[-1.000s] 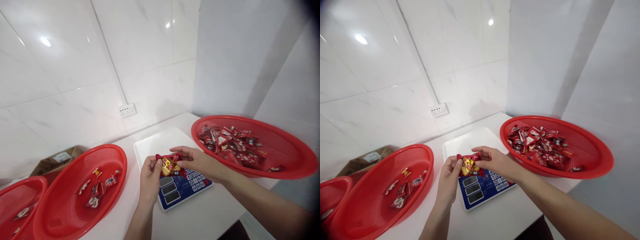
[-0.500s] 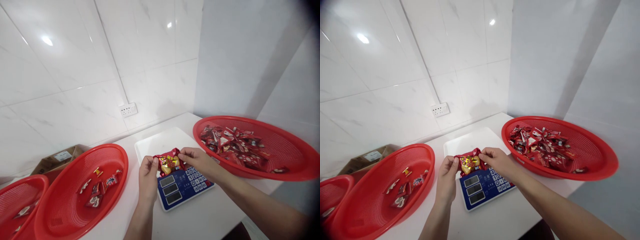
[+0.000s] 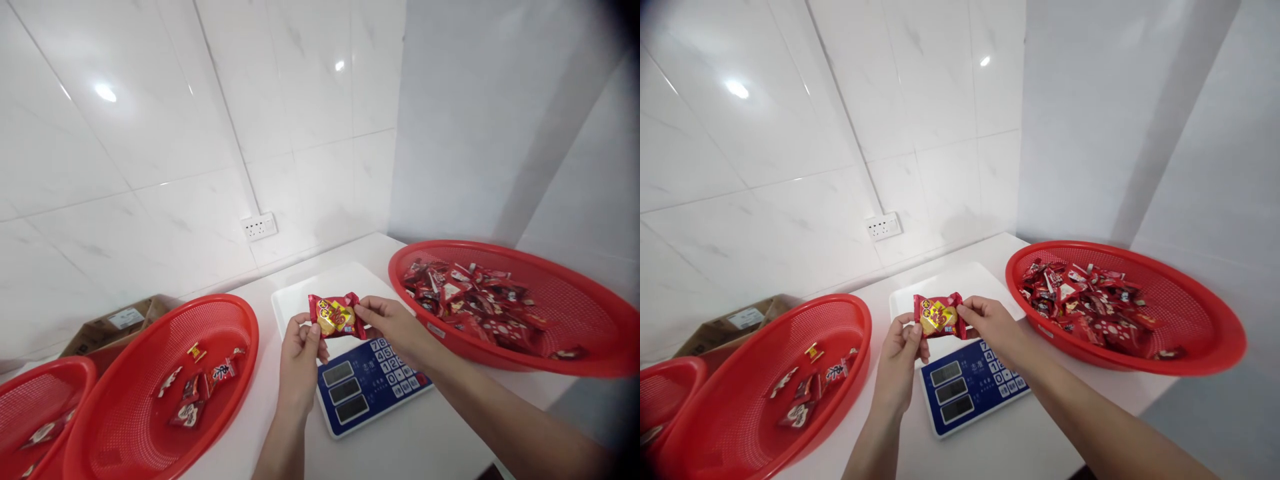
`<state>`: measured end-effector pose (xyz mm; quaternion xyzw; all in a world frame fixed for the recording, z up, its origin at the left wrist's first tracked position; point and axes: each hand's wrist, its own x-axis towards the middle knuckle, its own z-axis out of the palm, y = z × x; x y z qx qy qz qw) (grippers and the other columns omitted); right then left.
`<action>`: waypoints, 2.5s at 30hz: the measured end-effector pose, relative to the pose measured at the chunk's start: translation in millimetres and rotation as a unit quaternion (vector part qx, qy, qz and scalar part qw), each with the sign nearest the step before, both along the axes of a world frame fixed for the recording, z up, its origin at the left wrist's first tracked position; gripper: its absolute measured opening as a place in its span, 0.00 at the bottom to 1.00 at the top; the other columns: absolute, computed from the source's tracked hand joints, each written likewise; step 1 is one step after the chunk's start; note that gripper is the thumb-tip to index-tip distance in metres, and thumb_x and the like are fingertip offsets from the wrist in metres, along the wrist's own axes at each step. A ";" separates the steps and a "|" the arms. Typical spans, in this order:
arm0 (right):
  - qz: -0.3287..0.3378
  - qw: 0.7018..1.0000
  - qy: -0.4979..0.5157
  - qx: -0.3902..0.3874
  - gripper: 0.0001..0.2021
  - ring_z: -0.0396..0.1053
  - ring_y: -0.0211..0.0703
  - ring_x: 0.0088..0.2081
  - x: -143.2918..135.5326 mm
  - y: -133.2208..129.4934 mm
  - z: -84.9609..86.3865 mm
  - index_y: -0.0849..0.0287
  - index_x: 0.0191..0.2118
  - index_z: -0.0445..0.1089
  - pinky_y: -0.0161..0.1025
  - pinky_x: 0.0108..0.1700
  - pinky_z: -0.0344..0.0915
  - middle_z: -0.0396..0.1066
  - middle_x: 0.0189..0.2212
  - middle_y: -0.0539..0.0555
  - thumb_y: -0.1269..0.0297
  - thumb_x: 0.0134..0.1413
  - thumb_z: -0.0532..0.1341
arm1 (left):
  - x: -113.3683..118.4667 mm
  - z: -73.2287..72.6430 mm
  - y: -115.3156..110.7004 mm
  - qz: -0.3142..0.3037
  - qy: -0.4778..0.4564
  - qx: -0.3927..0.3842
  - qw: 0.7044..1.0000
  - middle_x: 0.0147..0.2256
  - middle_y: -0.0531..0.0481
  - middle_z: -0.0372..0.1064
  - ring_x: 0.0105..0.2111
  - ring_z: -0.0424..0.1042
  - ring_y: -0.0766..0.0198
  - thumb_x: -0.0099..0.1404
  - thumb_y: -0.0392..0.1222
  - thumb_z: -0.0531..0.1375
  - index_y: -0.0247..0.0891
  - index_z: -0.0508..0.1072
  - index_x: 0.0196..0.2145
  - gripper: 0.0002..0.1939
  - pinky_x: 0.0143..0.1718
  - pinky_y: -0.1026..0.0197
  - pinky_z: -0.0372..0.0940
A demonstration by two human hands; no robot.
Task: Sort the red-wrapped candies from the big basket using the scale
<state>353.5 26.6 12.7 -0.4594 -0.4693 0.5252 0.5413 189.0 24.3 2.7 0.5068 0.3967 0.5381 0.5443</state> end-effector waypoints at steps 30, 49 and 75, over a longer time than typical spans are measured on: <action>-0.083 0.794 -0.602 0.001 0.24 0.54 0.50 0.58 139.2 14.7 -4.6 0.60 0.56 0.57 0.44 0.58 0.51 0.56 0.58 0.60 0.64 0.53 0.53 | 5.2 10.0 -7.1 0.085 0.078 0.009 0.993 0.20 0.59 0.61 0.21 0.59 0.68 0.57 0.54 0.57 0.43 0.60 0.49 0.25 0.27 0.64 0.59; 0.021 0.759 -0.621 -0.194 0.07 0.69 0.41 0.35 241.6 2.1 -23.9 0.63 0.37 0.69 0.39 0.37 0.66 0.71 0.34 0.52 0.66 0.53 0.59 | 16.8 16.8 -14.5 0.041 0.141 -0.003 0.989 0.20 0.58 0.65 0.22 0.62 0.66 0.52 0.59 0.59 0.43 0.62 0.49 0.29 0.28 0.64 0.61; 0.066 0.719 -0.630 -0.284 0.58 0.60 0.63 0.54 253.1 -1.6 -41.2 0.62 0.64 0.44 0.47 0.48 0.61 0.52 0.60 0.69 0.67 0.20 0.70 | 6.7 2.7 -9.5 -0.031 0.160 0.018 0.986 0.23 0.57 0.66 0.28 0.68 0.64 0.49 0.58 0.62 0.43 0.70 0.42 0.25 0.32 0.63 0.65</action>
